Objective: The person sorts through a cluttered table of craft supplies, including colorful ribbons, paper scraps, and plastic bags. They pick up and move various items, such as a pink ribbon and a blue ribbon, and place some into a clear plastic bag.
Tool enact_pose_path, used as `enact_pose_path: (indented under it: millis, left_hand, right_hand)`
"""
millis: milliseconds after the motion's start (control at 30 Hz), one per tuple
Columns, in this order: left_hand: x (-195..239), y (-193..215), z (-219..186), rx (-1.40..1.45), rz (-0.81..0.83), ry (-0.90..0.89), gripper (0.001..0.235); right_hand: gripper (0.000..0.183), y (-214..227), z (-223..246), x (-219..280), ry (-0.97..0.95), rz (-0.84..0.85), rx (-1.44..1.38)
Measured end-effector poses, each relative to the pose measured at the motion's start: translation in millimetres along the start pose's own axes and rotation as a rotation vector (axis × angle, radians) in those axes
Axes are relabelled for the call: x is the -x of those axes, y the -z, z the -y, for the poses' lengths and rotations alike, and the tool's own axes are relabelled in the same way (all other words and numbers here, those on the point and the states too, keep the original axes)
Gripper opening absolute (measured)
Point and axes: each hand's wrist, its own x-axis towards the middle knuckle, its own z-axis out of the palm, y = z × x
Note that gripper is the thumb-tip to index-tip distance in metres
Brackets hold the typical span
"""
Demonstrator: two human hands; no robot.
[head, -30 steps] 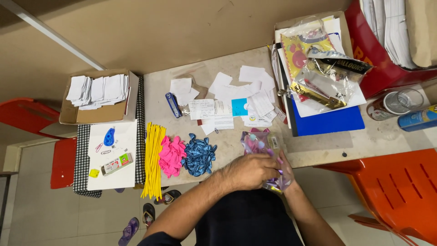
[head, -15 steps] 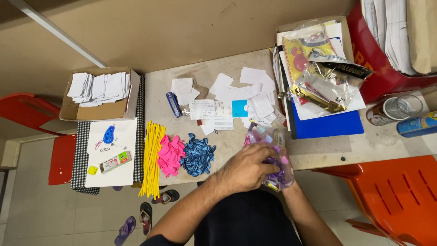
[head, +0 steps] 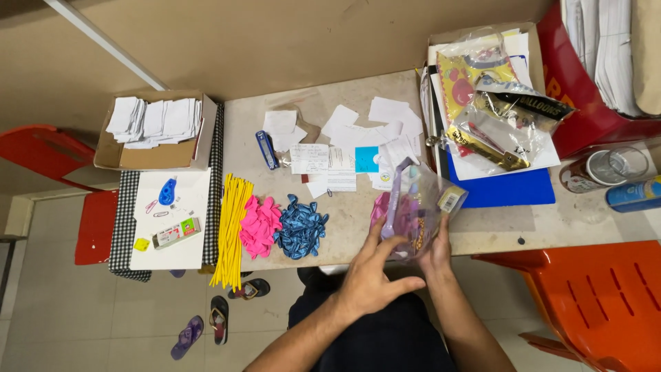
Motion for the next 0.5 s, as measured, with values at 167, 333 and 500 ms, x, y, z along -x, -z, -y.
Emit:
enact_pose_path:
  millis: [167, 333, 500]
  left_hand:
    - [7, -10, 30, -0.077, -0.059, -0.057, 0.041]
    - [-1, 39, 17, -0.189, -0.306, -0.245, 0.013]
    - [5, 63, 18, -0.273, -0.316, -0.367, 0.010]
  right_hand:
    - [0.083, -14, -1, 4, 0.131, -0.111, 0.112]
    - [0.084, -2, -20, 6, 0.012, -0.190, 0.187]
    - [0.065, 49, -51, -7, -0.089, -0.045, 0.209]
